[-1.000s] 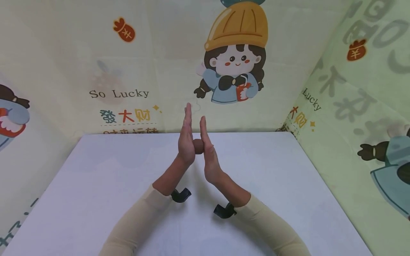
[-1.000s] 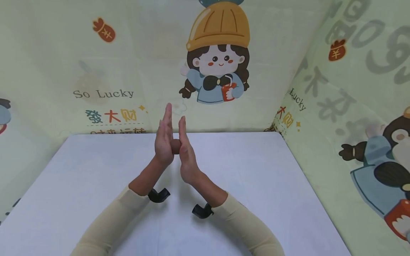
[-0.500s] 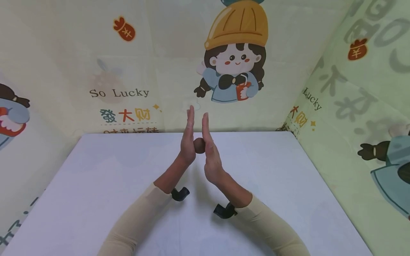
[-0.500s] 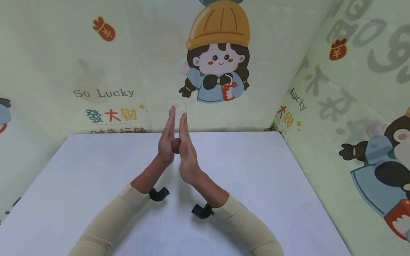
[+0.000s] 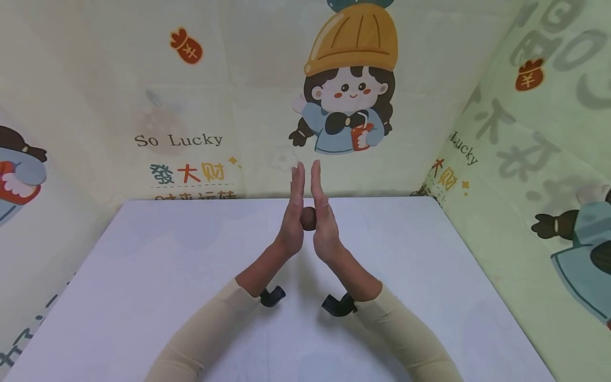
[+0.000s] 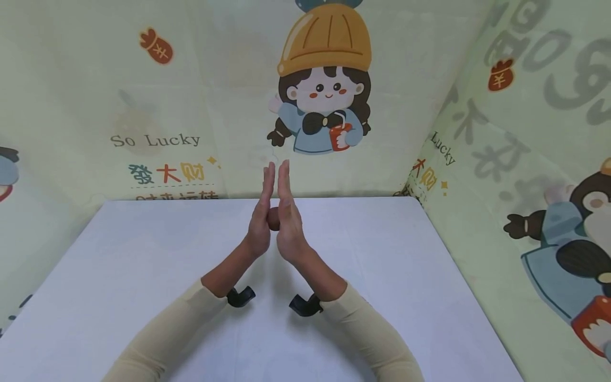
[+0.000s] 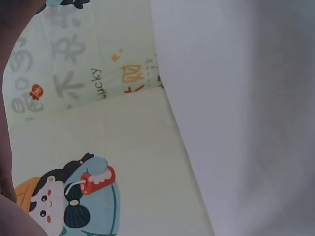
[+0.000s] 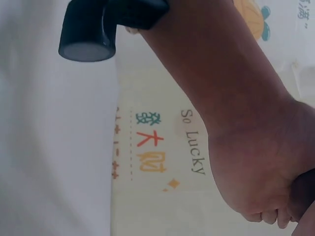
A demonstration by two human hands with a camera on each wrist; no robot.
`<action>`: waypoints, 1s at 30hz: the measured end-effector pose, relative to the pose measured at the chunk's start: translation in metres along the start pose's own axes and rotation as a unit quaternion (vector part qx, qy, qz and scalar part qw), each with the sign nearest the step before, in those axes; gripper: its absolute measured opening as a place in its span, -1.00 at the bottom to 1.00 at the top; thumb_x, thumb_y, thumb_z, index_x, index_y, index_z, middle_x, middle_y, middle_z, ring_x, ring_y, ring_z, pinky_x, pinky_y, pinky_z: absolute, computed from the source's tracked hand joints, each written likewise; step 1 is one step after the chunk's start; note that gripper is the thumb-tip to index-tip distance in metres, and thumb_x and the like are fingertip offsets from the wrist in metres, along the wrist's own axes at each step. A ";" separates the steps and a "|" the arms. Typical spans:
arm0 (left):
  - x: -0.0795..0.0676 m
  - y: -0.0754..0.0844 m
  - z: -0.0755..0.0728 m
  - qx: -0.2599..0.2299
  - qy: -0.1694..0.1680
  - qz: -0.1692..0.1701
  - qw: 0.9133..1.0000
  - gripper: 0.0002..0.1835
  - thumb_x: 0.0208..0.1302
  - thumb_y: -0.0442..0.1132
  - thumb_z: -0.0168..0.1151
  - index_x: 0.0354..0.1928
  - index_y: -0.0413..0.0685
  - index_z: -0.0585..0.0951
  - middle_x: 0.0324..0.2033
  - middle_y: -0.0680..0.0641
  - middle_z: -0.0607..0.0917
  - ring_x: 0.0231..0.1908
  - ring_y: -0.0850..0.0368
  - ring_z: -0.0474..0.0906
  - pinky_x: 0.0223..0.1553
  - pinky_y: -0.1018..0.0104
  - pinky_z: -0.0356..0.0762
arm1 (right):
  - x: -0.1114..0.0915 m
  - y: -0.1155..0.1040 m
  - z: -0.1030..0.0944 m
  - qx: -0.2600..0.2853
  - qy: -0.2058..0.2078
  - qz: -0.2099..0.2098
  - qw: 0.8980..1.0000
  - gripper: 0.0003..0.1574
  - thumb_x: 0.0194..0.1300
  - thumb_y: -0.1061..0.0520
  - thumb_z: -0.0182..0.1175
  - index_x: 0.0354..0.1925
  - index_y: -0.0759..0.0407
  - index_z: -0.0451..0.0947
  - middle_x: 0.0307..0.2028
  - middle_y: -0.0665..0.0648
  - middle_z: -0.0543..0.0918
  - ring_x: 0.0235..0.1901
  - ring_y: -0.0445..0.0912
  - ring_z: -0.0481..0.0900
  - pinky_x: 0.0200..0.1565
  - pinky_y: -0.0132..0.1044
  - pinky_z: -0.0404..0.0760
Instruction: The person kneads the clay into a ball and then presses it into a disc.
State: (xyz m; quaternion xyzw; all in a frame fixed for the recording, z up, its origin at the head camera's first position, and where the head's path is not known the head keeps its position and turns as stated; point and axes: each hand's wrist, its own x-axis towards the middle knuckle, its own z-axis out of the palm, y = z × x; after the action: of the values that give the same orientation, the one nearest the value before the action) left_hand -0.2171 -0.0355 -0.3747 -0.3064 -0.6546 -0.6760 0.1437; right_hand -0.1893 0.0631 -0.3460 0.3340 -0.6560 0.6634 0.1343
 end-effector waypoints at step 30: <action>-0.017 0.033 0.018 -0.047 -0.005 0.081 0.996 -0.24 0.65 0.05 -0.56 0.66 -0.30 -0.28 0.68 -0.13 -0.29 0.64 0.04 -0.48 0.56 -0.04 -0.46 | 0.007 0.013 -0.017 0.043 -0.020 0.028 0.998 0.04 0.62 -0.45 -0.55 0.69 0.17 -0.41 0.69 0.03 -0.36 0.64 -0.10 -0.33 0.52 0.12 -0.12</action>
State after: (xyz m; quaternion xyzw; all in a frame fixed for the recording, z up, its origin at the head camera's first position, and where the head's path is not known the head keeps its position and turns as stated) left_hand -0.1800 -0.0250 -0.3596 -0.3680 -0.5961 -0.6906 0.1800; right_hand -0.2071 0.0759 -0.3501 0.3340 -0.6384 0.6879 0.0882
